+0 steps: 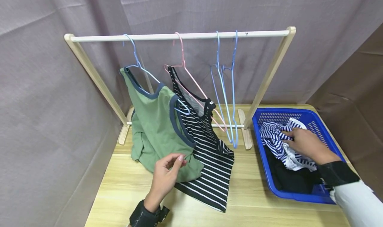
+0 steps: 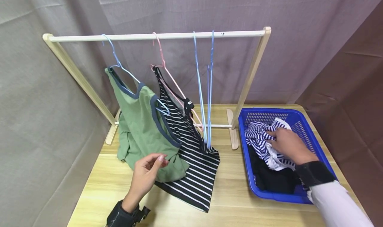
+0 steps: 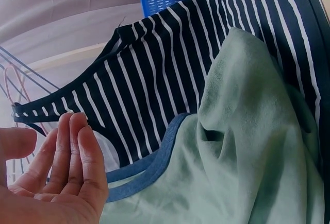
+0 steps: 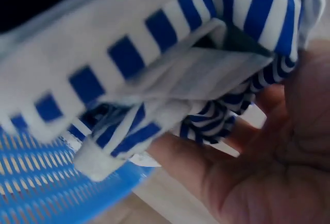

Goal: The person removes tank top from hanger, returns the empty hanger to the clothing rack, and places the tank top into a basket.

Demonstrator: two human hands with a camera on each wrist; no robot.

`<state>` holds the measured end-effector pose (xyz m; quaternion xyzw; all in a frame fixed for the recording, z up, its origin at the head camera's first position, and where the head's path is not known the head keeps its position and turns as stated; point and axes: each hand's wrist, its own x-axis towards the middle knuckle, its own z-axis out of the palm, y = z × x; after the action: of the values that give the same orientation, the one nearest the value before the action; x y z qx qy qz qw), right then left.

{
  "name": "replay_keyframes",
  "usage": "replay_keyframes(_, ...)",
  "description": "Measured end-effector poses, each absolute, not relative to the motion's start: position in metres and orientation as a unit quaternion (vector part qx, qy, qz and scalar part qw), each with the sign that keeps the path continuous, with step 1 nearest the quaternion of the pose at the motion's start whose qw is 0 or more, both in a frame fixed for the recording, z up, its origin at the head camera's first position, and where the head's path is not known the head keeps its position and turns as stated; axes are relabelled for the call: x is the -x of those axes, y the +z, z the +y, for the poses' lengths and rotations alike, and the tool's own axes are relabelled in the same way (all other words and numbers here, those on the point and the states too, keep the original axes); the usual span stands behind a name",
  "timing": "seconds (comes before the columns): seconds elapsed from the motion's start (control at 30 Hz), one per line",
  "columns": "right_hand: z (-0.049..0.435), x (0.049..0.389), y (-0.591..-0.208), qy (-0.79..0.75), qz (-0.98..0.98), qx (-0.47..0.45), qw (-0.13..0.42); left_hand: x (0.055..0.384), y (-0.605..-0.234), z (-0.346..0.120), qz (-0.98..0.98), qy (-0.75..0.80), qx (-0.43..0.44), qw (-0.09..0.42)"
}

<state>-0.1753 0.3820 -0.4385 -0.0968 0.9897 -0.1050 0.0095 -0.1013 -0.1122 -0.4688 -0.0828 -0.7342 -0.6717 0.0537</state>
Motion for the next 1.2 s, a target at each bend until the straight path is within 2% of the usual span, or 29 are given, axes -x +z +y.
replay_keyframes(0.2,0.386,0.183,-0.458,-0.097,0.983,0.102,0.118,0.101,-0.469,-0.11,-0.736,-0.669,0.089,0.052)
replay_keyframes(0.3,0.388,0.187,-0.466,-0.09,0.977,0.119,0.149,0.1,-0.468,-0.109,-0.742,-0.662,0.089,0.053)
replay_keyframes(0.53,0.39,0.197,-0.475,-0.111,0.964,0.165,0.178,0.097,-0.466,-0.105,-0.747,-0.656,0.092,0.054)
replay_keyframes(1.2,0.385,0.209,-0.474,-0.14,0.956,0.156,0.207,0.091,-0.465,-0.093,-0.756,-0.643,0.118,0.039)
